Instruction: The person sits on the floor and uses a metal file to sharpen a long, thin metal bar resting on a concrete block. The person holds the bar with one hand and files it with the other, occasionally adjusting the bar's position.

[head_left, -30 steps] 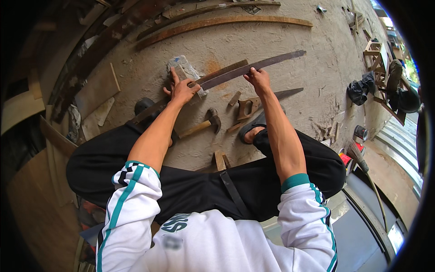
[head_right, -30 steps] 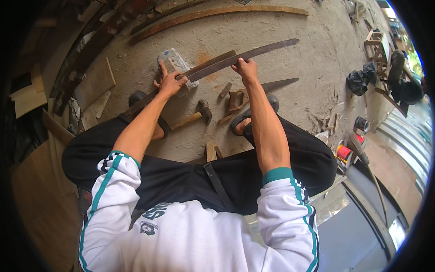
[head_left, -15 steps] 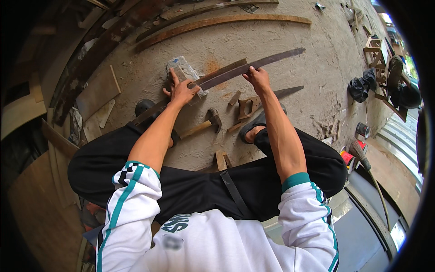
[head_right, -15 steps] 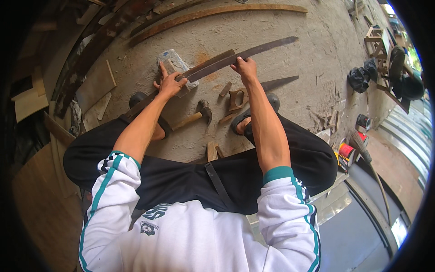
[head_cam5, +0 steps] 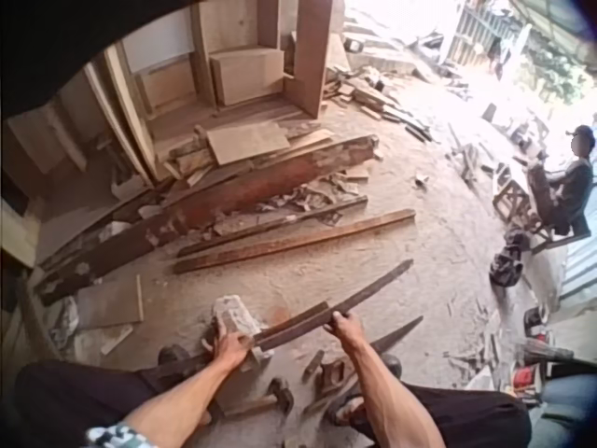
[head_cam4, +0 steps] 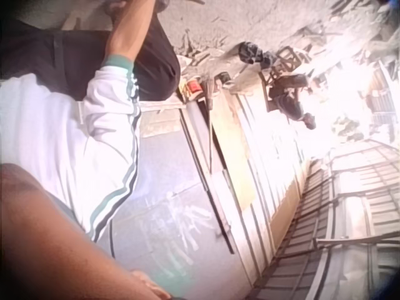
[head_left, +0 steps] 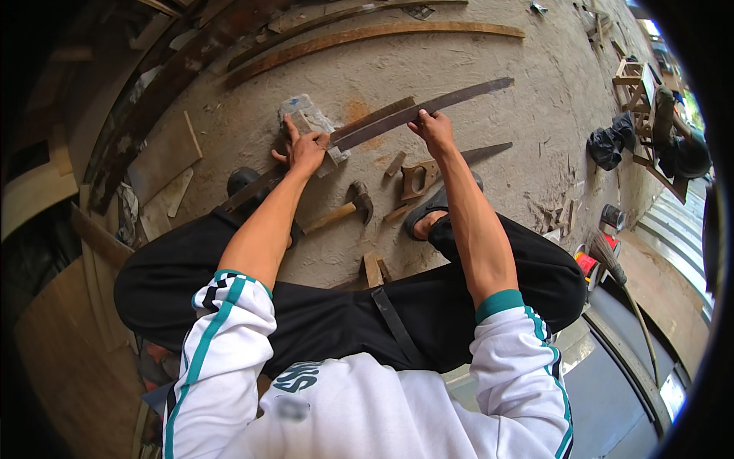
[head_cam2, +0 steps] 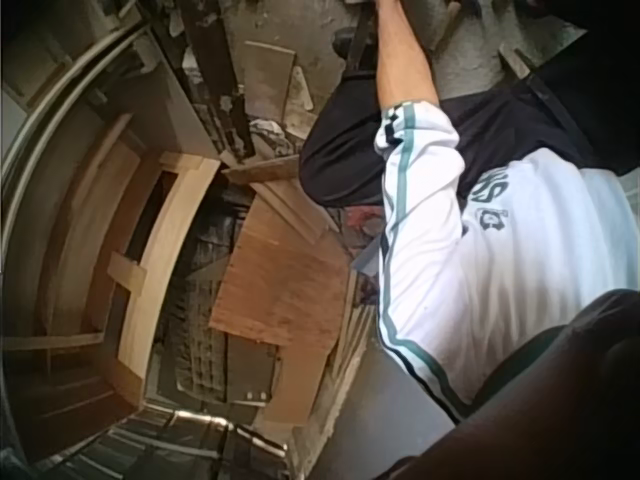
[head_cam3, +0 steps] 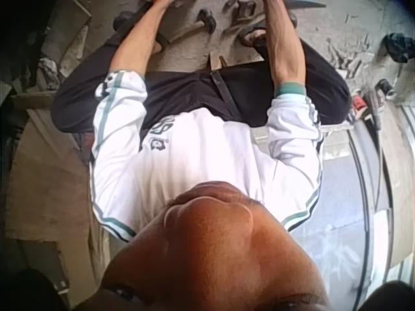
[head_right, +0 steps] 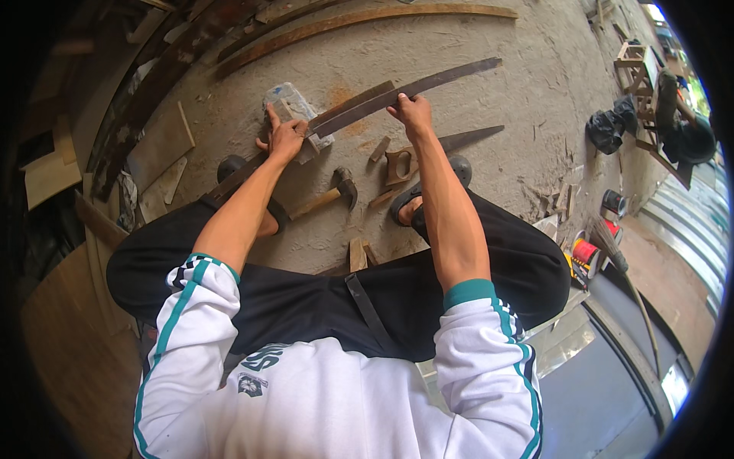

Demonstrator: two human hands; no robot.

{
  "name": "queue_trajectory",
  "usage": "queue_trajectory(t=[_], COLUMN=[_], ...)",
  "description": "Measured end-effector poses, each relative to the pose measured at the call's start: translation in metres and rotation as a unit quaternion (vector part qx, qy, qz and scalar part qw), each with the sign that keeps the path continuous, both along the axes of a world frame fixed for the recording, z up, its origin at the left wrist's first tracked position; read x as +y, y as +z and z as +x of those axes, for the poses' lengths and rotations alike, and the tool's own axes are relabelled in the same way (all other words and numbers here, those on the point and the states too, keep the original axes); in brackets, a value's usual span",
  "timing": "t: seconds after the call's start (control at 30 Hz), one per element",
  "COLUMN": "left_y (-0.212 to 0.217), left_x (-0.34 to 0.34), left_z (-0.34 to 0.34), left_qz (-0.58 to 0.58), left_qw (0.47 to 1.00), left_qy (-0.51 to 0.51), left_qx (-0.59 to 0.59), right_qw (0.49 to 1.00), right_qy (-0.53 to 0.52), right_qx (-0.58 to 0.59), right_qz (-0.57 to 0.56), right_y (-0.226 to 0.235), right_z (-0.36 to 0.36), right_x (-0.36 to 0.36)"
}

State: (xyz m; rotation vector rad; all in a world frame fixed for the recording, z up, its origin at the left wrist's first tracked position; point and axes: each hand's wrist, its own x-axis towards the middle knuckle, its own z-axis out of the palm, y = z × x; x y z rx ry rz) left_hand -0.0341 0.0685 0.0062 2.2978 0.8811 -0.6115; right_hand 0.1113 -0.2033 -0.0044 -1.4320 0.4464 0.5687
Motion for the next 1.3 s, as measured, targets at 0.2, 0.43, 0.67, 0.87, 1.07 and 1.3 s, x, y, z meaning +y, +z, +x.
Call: queue_trajectory(t=[0.2,0.43,0.67,0.87,1.07,1.3], left_y=[0.003,0.018,-0.009,0.002,0.034,0.026], left_x=[0.0,0.011,0.031,0.027,-0.001,-0.018], left_z=[0.002,-0.002,-0.016,-0.05,-0.054,-0.046], left_qz=[-0.027,-0.126,-0.195,-0.062,0.074,0.145], left_qw=[0.999,0.992,0.959,0.971,0.989,0.978], left_qy=[-0.007,0.006,0.068,-0.028,-0.117,-0.146], left_qx=[0.015,-0.021,-0.196,-0.229,-0.043,0.023], right_qw=[1.0,0.99,0.987,0.986,0.976,0.971], right_qy=[-0.013,-0.112,-0.103,-0.126,-0.186,-0.187], right_qx=[0.017,0.084,0.088,0.066,0.084,0.116], right_qz=[0.011,-0.023,-0.086,-0.084,-0.074,-0.093], right_y=[-0.004,0.011,-0.008,-0.021,-0.036,-0.04], right_z=[0.003,0.008,0.01,0.018,0.015,0.002], right_x=[-0.011,-0.065,-0.088,-0.088,-0.101,-0.103])
